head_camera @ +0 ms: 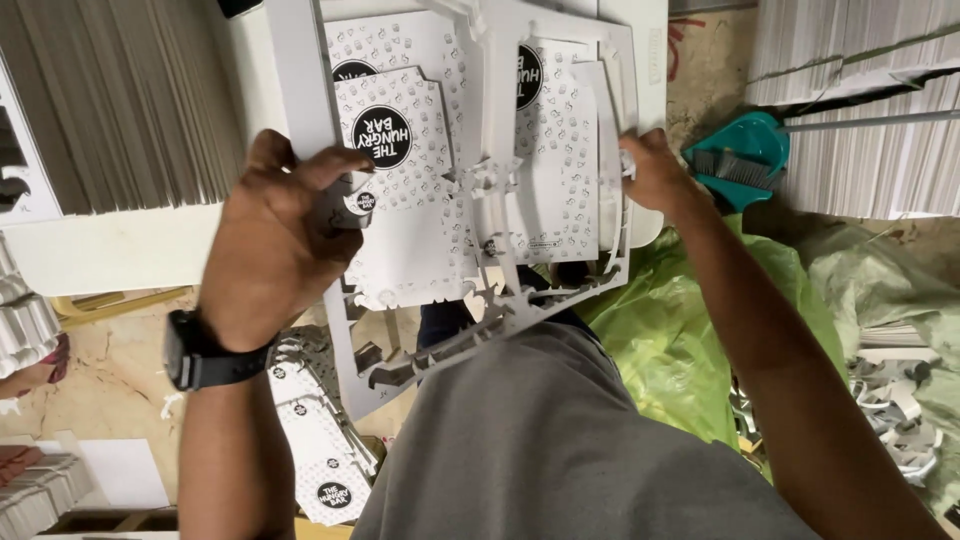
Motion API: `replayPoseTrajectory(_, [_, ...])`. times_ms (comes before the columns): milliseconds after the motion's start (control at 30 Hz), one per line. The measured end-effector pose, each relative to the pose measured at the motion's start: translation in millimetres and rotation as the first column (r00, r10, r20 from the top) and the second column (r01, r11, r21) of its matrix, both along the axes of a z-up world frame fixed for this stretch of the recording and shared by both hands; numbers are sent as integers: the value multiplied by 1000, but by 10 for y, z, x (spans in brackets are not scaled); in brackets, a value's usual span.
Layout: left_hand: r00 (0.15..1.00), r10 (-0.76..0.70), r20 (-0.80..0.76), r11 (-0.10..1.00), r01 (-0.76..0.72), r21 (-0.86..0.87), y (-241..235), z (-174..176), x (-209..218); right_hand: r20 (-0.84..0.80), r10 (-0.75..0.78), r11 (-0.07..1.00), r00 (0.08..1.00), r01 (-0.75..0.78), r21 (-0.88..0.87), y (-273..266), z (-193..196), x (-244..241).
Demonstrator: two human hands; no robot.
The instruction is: Manually removing pre-cut cardboard box shapes from their surrounding waste material and stacking them on a table.
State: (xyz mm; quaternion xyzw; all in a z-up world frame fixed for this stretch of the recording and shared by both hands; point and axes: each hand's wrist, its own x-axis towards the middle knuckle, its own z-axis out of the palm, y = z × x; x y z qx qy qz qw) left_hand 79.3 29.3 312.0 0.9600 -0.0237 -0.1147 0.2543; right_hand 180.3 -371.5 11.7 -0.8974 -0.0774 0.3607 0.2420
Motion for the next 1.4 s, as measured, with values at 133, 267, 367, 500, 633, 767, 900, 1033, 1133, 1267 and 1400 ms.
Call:
replayPoseTrajectory(133, [990, -91, 109, 995, 95, -33, 146, 90, 36, -106, -109, 988, 988, 120, 99, -233, 262, 13])
replayPoseTrajectory(267, [986, -130, 103, 990, 124, 66, 284, 12, 143, -226, -150, 986, 963, 161, 32, -111, 733, 6])
replayPoseTrajectory(367, [988, 59, -143, 989, -38, 145, 227, 45, 324, -188, -131, 991, 973, 136, 14, 91, 939, 51])
replayPoseTrajectory(500, [902, 250, -351, 960, -183, 212, 336, -117, 406, -7, -14, 999, 1000, 14, 35, 106, 599, 243])
replayPoseTrajectory(633, [955, 152, -255, 977, -107, 182, 386, -35, 317, -110, -12, 1000, 994, 9, -22, 283, 1161, 209])
replayPoseTrajectory(767, [981, 58, -184, 944, 6, 331, 497, -51, 291, -72, -9, 1000, 997, 9, -5, 348, 897, -19])
replayPoseTrajectory(900, [980, 30, -198, 932, 44, 359, 454, -61, 306, -61, -82, 995, 995, 85, 53, 364, 361, -257])
replayPoseTrajectory(1033, [952, 104, -289, 942, -2, 335, 419, -135, 322, -39, -135, 988, 990, 138, 69, 432, 267, -319])
replayPoseTrajectory(1133, [964, 110, -242, 951, -31, 308, 421, -116, 309, -38, -171, 984, 984, 173, 46, 440, 399, -303])
replayPoseTrajectory(1267, [965, 80, -251, 947, 5, 321, 343, 106, 248, -73, -204, 978, 976, 206, 19, 386, 655, -303])
replayPoseTrajectory(1400, [973, 10, -230, 914, 84, 397, 254, 235, 172, -70, -138, 990, 988, 136, -25, 304, 671, -275])
